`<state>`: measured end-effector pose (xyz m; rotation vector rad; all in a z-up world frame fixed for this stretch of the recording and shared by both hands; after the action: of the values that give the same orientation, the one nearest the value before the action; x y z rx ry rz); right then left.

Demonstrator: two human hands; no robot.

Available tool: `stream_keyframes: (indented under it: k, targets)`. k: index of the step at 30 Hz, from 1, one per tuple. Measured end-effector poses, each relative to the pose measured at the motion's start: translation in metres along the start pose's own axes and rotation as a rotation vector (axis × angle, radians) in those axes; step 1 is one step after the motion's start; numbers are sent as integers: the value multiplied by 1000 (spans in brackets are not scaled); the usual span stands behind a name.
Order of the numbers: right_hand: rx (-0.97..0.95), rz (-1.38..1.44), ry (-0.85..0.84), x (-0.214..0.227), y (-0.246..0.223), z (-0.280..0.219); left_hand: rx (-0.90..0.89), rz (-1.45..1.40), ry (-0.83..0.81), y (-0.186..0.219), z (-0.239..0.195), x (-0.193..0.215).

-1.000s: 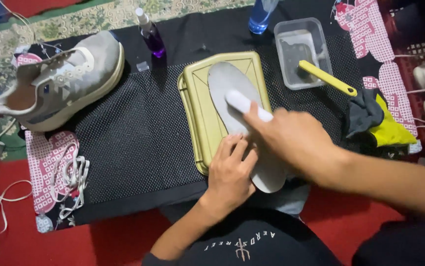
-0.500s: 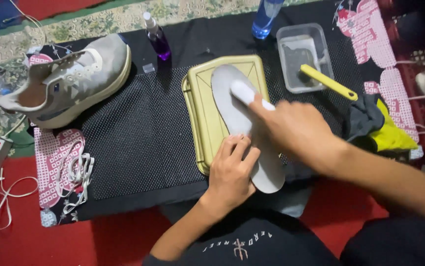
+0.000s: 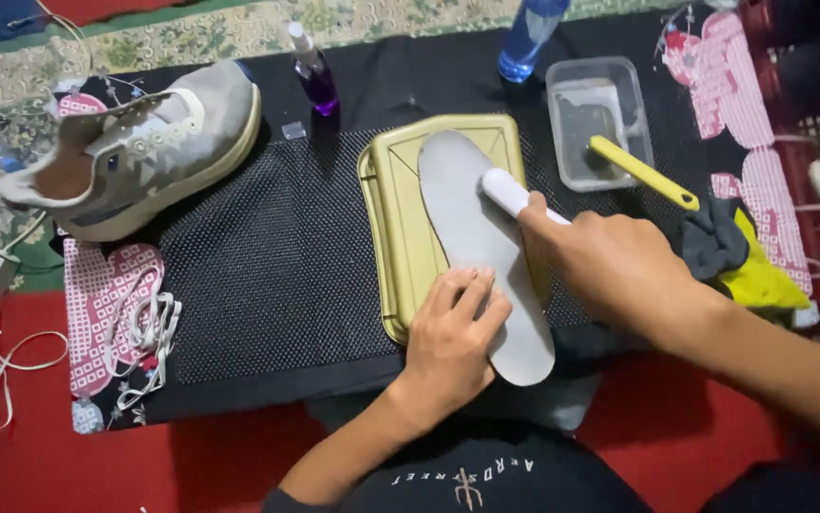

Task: The person scrubs a white shoe insole with a yellow brush, dipping it into a container of water. They then flip the insole to scrub the orange sole side and later use a white brush to continue cleaning the white side.

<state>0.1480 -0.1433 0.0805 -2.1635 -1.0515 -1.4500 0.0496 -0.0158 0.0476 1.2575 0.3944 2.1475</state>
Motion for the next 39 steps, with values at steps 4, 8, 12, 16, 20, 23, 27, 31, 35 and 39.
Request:
stream_keyframes:
  k: [4,8,12,16,20,23,27,31,35,39]
  targets:
    - [-1,-10,130,-11,16,47,3,-21,-7,1,-4,2]
    - [17,-105,372,2,10,79,3,-47,3,1,4,10]
    - [-15,-82,301,-6,-7,28,9,-89,-22,0,4,10]
    - [-88,112,104,-31,-5,-38,35,-93,-75,2,3,10]
    - [-120,569,224,-4,3,-75,22,-39,-212,-2,-3,1]
    - [-211,729,296,1,14,-82,-4,-114,-308,7,-7,11]
    - [-176,834,507,0,24,-77,-40,-147,-399,14,-16,8]
    - [-37,774,678,7,27,-64,-87,-160,-330,17,-7,12]
    - [-9,802,704,6,25,-54,-67,-136,-235,14,5,12]
    - [7,868,609,-2,26,-47,-37,-114,-159,9,11,10]
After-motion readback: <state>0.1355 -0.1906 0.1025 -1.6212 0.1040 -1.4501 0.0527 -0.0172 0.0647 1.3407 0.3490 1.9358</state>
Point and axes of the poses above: each hand's wrist, its own z-axis towards the middle knuckle, its own x-axis out of the back of the hand, y = z × x, the point moved 6 cm from there along z, towards the middle knuckle, and after that the axes turned 15 degrees about x, right-handed, at the moved point
